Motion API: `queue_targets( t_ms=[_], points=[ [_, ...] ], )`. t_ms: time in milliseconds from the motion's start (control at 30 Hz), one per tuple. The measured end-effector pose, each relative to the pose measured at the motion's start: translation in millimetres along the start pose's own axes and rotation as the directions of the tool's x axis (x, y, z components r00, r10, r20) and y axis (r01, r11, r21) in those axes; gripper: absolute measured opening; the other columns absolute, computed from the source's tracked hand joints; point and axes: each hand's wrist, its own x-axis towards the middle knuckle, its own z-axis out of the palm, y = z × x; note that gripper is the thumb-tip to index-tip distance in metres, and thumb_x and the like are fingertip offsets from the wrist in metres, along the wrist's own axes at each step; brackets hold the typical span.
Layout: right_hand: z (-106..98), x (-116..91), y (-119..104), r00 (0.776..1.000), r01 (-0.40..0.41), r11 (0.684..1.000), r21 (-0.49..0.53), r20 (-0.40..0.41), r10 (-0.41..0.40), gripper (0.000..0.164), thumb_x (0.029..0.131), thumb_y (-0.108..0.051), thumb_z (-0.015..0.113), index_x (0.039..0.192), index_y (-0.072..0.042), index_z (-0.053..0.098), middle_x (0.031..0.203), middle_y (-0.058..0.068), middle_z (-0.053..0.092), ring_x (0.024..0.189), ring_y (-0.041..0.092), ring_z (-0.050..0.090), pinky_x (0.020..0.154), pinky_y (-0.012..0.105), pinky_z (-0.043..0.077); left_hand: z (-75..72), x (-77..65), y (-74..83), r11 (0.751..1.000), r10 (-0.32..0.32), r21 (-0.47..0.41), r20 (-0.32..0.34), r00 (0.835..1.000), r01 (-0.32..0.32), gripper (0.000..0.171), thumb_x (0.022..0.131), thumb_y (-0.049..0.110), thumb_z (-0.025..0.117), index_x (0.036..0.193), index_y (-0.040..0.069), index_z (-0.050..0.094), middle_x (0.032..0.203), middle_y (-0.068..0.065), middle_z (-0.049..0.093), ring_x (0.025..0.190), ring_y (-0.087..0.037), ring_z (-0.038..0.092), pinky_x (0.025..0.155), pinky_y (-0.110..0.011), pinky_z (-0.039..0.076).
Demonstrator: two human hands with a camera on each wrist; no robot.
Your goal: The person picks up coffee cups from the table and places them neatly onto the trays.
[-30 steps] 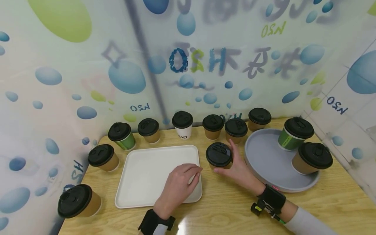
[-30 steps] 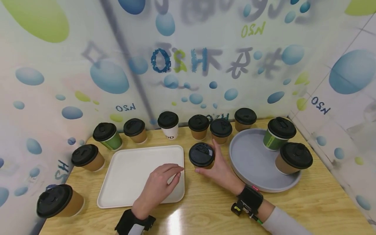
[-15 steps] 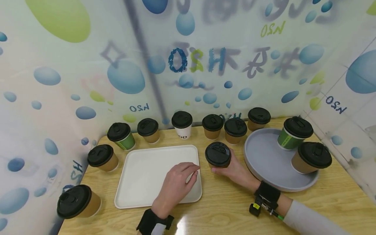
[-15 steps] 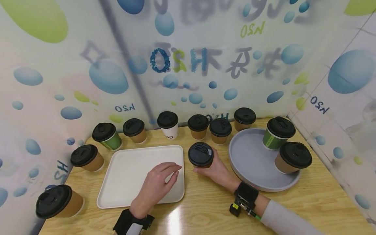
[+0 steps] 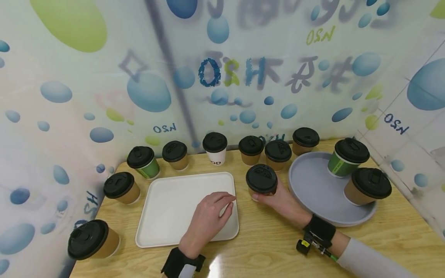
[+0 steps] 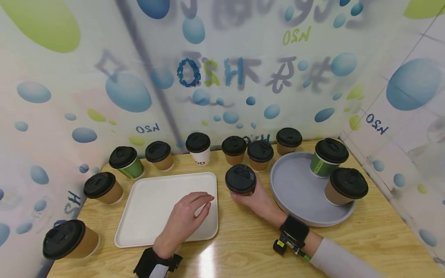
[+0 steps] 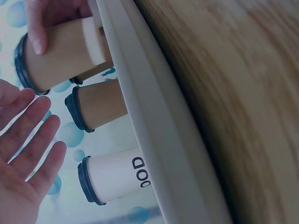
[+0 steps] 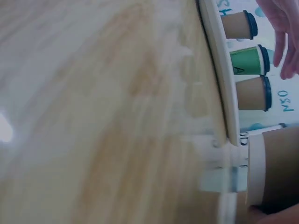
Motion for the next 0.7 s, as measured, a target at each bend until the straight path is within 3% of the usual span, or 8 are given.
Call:
queue_targets(
  t_ms=[200,433,500,600,700],
  points=[
    [-16.6,-12.4,-11.8,0.996,0.063,0.996,-0.068,-0.055,-0.067,0.092,0.086,-0.015,0.086,0.159,-0.011,0.030,0.155,0.014,0.042,0.144,0.033,0.038,0.116,0.059,0.027,4.1,2.4,3.6,0.999,0.029,-0.020,0.008,1.000,-0.029,0.013,0.092,0.009,0.076,0.104,0.013,0.079,0.105,0.000,0.074,0.102,-0.017,0.070,0.085,-0.037,0.058],
    [-45.7,-27.5,-27.5,0.986,0.074,0.989,-0.129,-0.138,-0.092,0.098,0.087,-0.015,0.085,0.161,-0.009,0.021,0.156,0.015,0.036,0.145,0.033,0.035,0.113,0.062,0.027,10.3,6.0,9.1,0.998,0.053,-0.030,0.038,0.998,-0.052,0.012,0.093,0.010,0.075,0.105,0.012,0.080,0.105,0.001,0.075,0.102,-0.016,0.069,0.087,-0.036,0.058],
    [-54.3,-28.9,-29.4,0.981,0.088,0.986,-0.141,-0.160,-0.110,0.095,0.087,-0.012,0.084,0.160,-0.010,0.024,0.155,0.012,0.038,0.143,0.027,0.037,0.114,0.057,0.028,11.4,7.0,10.6,0.998,0.054,-0.034,0.049,0.997,-0.052,0.013,0.094,0.010,0.075,0.105,0.012,0.080,0.106,0.001,0.074,0.102,-0.015,0.069,0.087,-0.036,0.058],
    [-67.6,-29.1,-28.6,0.968,0.115,0.979,-0.169,-0.200,-0.148,0.088,0.088,-0.010,0.083,0.159,-0.014,0.031,0.150,0.005,0.043,0.137,0.014,0.041,0.112,0.039,0.032,13.3,8.1,11.9,0.998,0.052,-0.033,0.064,0.997,-0.050,0.013,0.095,0.011,0.073,0.106,0.013,0.079,0.106,0.002,0.074,0.102,-0.014,0.069,0.088,-0.035,0.057],
    [-79.5,-26.2,-25.6,0.953,0.156,0.973,-0.172,-0.232,-0.194,0.079,0.089,-0.006,0.081,0.155,-0.016,0.040,0.141,0.000,0.051,0.125,0.007,0.049,0.103,0.022,0.038,14.4,8.8,12.8,0.998,0.050,-0.029,0.072,0.996,-0.048,0.014,0.095,0.012,0.073,0.107,0.013,0.080,0.106,0.002,0.074,0.103,-0.014,0.068,0.089,-0.035,0.057]
  ],
)
